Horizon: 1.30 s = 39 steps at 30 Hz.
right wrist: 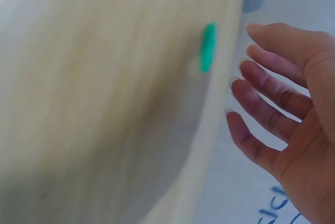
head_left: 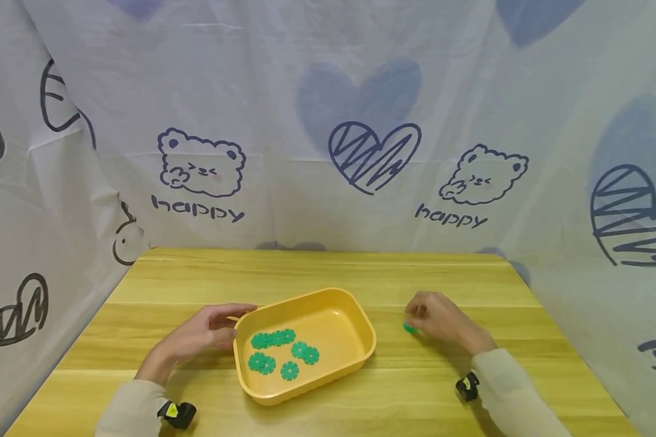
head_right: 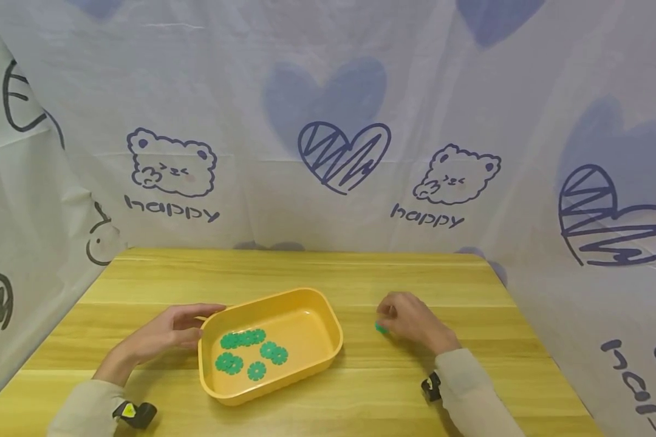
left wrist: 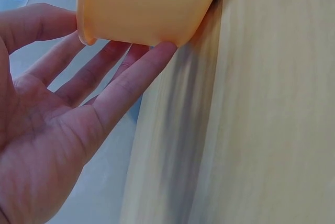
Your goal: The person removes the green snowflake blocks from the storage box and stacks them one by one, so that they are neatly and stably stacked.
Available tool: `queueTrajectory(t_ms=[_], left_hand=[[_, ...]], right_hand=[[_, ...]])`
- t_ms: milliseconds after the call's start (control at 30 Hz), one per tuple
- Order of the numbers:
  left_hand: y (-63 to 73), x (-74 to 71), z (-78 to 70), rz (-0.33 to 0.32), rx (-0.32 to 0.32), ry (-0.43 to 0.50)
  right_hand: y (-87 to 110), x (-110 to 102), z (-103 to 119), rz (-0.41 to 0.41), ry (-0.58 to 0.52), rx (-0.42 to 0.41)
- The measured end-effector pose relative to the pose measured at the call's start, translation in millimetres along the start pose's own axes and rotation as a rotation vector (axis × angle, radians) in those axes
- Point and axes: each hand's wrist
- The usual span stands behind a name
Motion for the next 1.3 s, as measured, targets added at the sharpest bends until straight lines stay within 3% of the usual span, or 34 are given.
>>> queueTrajectory(t_ms=[167,267,433,600,867,1067,1300], left_hand=[[-0.6,0.2,0.0,-0.005,0.004,0.0],[-0.6,0.6,0.8,-0.005,0.007,0.008],[-0.5,0.9,1.7,0.001,0.009,0.011],[-0.3,0.8,1.0,0.002,0.002,0.008],[-0.8,2.4,-0.2,-0.005,-0.009,0.015],[-1.1,1.9,1.1,-0.004,-0.015,0.008],[-1.0,0.8,0.9,-0.006,-0.018,0.001]], right_hand=[[-11.1,-12.4,31.1,-0.082,-0.02,-0.11],[-18.7,-18.8,55.0,-0.088,-0.048,-0.195],[-33.9,-16.1,92.0,-0.041,-0.083,-0.325],[-47.7,-1.9,120.3,0.046,-0.044,-0.414],[-65.9,23.6,144.7,0.218,-0.029,-0.426],[-74.5,35.3,156.2,0.26,0.078,-0.423],[-78.1,42.8,165.7,0.328,0.146,-0.365]])
Point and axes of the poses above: each hand's wrist, its own y-axis away from the middle knuckle, its own x-axis out of the palm, z = x × y, and after that the axes turned 15 degrees about z, right-handed
